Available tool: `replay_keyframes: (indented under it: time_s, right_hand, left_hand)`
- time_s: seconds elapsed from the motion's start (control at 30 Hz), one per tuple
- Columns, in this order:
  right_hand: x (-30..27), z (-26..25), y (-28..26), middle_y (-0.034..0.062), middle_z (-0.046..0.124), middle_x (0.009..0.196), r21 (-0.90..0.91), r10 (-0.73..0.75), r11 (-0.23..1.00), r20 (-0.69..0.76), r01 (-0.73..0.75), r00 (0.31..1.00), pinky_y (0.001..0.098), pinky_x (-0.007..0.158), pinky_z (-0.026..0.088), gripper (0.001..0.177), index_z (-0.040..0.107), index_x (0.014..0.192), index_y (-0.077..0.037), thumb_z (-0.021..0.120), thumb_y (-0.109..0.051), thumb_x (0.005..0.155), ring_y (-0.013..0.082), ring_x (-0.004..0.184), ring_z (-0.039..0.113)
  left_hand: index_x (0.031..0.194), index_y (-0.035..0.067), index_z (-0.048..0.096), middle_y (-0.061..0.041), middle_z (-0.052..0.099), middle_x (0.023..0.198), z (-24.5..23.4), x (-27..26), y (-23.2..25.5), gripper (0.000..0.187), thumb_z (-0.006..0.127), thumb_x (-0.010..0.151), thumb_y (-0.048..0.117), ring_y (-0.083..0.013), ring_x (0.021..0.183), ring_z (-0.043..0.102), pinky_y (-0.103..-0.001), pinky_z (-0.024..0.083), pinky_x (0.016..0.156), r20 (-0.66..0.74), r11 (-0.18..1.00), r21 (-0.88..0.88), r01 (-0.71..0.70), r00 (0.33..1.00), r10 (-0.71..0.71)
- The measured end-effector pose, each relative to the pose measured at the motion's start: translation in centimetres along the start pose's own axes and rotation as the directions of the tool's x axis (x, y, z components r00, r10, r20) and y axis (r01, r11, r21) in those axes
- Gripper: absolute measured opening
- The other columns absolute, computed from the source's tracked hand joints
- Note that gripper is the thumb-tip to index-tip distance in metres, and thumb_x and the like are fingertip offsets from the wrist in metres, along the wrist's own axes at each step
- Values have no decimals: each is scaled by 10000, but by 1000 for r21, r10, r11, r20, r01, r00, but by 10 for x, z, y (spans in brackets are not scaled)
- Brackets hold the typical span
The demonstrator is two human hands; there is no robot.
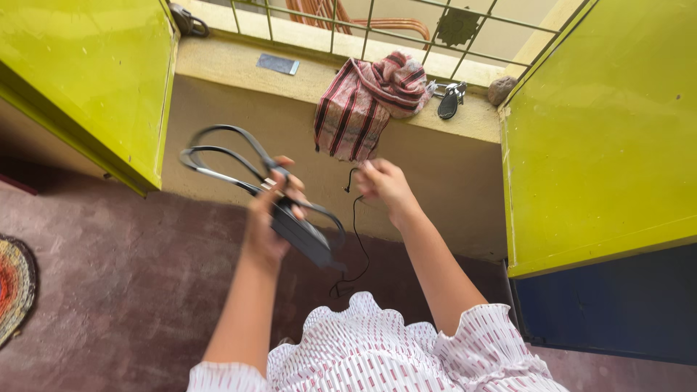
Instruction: The person wipes a power adapter and cable with a cloth, then uses the same cloth to wipe multiple smartphones.
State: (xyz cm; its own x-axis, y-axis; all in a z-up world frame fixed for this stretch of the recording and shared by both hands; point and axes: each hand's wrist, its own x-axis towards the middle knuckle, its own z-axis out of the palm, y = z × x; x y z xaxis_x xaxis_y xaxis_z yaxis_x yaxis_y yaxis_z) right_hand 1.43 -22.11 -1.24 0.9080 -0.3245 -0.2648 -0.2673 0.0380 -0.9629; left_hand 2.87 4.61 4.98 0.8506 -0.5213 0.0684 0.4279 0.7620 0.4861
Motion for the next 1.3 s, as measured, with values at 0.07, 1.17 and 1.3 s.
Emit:
replay_keyframes:
  time_s: [0.07, 1.17, 1.3]
  right_hand:
    - [13, -19, 65, 43, 613, 752, -49, 102, 993, -84, -106, 991, 349, 538, 433, 330, 611, 1014, 47, 647, -280, 1036, 154, 619, 543]
    - [-90, 31, -65, 197, 720, 1271, 238, -318, 946, 537, 221, 781, 355, 979, 596, 252, 776, 974, 49, 605, 169, 834, 255, 1074, 741]
    - [-98, 36, -52, 156, 755, 1213, 58, -359, 920, 519, 387, 776, 332, 972, 591, 239, 776, 886, 39, 604, 186, 806, 205, 1035, 731]
  left_hand:
    - [1224, 108, 543, -37, 560, 796, -11, 8, 16, 340, 657, 1014, 350, -137, 595, 622, -252, 546, 571, -78, 996, -5, -84, 993, 83]
    - [1072, -62, 628, -275, 679, 1215, -38, -6, -53, 400, 595, 916, 305, -328, 1101, 678, -419, 632, 881, -137, 858, -381, 343, 898, -419]
    - [1371, -177, 591, -265, 713, 1227, -67, -2, -63, 501, 632, 1087, 233, -266, 941, 707, -307, 584, 761, 236, 772, -439, 459, 888, -394]
